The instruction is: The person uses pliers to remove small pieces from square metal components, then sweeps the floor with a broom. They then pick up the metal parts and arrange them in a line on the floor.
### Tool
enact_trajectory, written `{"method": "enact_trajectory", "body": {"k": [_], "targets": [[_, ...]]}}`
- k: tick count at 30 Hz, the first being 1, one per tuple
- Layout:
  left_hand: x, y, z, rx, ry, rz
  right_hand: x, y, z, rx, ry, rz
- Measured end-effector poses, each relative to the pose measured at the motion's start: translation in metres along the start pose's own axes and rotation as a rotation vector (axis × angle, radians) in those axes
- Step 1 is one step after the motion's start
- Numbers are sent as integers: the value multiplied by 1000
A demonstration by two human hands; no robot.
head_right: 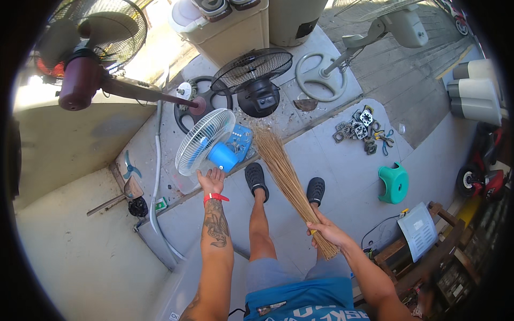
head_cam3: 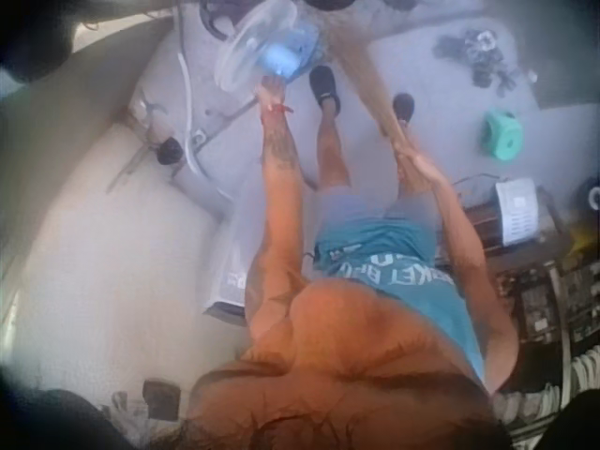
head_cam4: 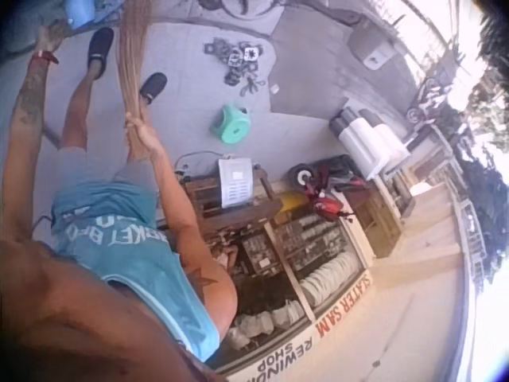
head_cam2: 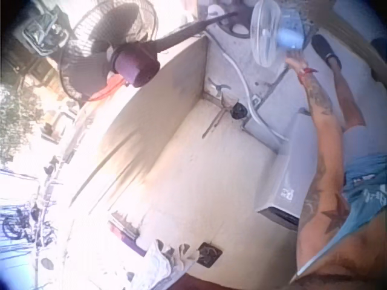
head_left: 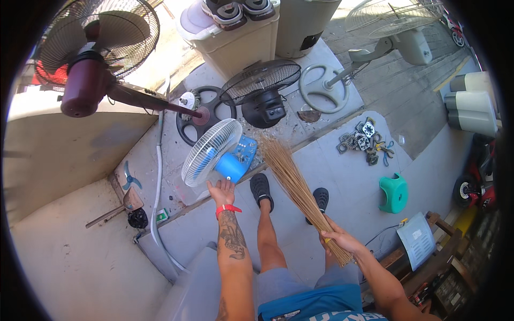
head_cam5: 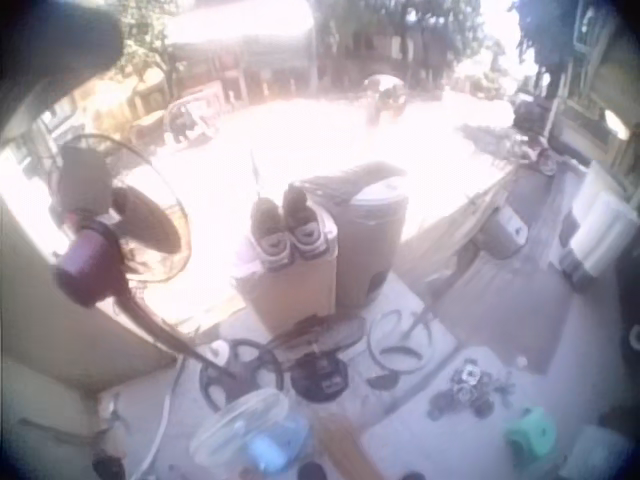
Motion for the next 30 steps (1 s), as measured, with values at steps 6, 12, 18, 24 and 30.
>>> {"method": "enact_trajectory", "body": {"k": [6,12,18,24,30], "targets": [[116,-25,4,-509,-5,57,178,-25,-48,-35,-77,-170],[131,-50,11,-730,-74,-64,185,-12,-62,-21,-162,-21],[48,-39,20,-579,-282,-161,77,-27,-79,48,-88,-42],[40,-61,45,-585,-162,-223,29,-49,-55,235,-157,30],[13,-58,40,-630,-211,-195,113,-54,-52,358,-64,-264]]}}
Point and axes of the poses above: each hand's wrist, its own x-axis towards the middle knuckle, its own y-axis out of the back of the hand, z = x × y, the point moved 2 cm from there along x, towards the middle knuckle, and after that the axes turned 15 degrees about -x, right-handed, at the moved point
